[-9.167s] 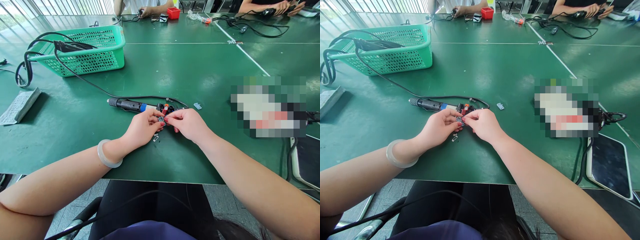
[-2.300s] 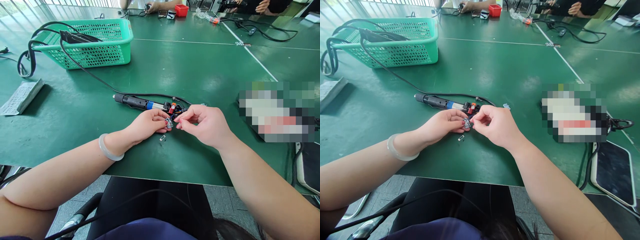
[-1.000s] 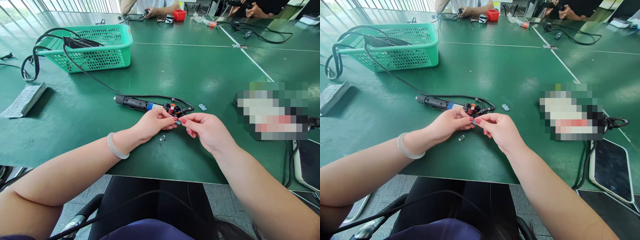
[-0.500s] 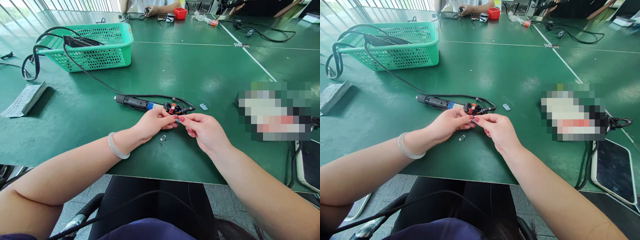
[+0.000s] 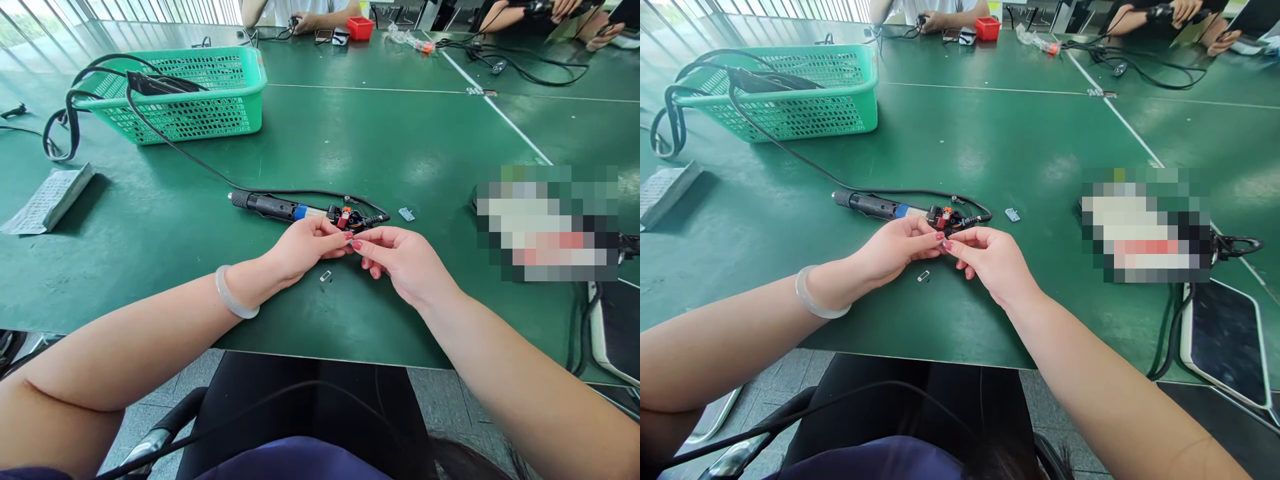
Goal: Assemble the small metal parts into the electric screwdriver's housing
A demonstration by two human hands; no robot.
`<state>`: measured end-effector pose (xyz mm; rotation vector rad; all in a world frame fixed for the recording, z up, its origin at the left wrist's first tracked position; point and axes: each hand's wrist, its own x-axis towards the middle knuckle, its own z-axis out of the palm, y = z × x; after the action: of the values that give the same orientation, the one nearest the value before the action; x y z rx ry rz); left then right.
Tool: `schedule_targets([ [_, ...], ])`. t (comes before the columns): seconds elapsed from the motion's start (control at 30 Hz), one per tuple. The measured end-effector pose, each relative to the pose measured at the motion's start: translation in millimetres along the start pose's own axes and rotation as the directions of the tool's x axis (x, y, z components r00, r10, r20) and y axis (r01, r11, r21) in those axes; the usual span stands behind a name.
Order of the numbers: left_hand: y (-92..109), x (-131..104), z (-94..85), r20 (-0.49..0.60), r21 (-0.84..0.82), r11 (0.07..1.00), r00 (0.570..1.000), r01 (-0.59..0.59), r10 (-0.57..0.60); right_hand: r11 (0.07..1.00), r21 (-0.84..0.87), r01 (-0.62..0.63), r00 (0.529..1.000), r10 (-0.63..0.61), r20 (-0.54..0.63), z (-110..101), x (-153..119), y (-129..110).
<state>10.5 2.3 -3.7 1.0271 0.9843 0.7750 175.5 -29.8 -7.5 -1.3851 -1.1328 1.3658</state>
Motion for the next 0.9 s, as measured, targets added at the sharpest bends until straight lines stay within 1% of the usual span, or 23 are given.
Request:
schedule_targets([
  [0.13, -2, 0, -1.9, 0.022, -0.040, 0.999, 1.000, -0.013, 0.014, 0.977, -0.210, 0.037, 0.999, -0.034, 0.019, -4, -2, -2],
  [0.27, -4, 1, -3.5, 0.039, -0.034, 0.999, 0.998, -0.042, 0.044, 0.907, -0.403, 0.121, 0.992, -0.128, 0.009, -7, -3, -2],
  [0.37, -3, 0, -4.0, 0.021, 0.034, 0.999, 0.999, -0.039, 0.039, 0.798, -0.553, 0.240, 0.961, -0.276, 0.019, -9, -2, 0],
  [0.47, -1, -2, -4.5, 0.015, 0.159, 0.986, 0.999, -0.050, 0.048, 0.647, -0.668, 0.368, 0.907, -0.409, 0.104, -12, 0, 2],
  [0.53, 0, -3, -4.8, 0.024, 0.214, 0.974, 0.997, -0.071, 0.067, 0.564, -0.710, 0.422, 0.876, -0.455, 0.159, -14, 1, 3],
  [0.6, 0, -4, -4.8, 0.028, 0.235, 0.968, 0.996, -0.084, 0.080, 0.506, -0.732, 0.456, 0.853, -0.483, 0.197, -15, 2, 4],
  [0.67, 0, -4, -4.2, 0.020, 0.237, 0.968, 0.997, -0.080, 0.077, 0.478, -0.737, 0.479, 0.836, -0.504, 0.216, -15, 2, 5],
  [0.73, 1, -4, -3.4, 0.007, 0.233, 0.971, 0.998, -0.062, 0.062, 0.474, -0.733, 0.488, 0.828, -0.518, 0.216, -15, 2, 5],
  [0.9, 1, -4, -2.8, -0.001, 0.201, 0.978, 0.999, -0.049, 0.050, 0.504, -0.726, 0.468, 0.843, -0.501, 0.196, -14, 1, 5],
])
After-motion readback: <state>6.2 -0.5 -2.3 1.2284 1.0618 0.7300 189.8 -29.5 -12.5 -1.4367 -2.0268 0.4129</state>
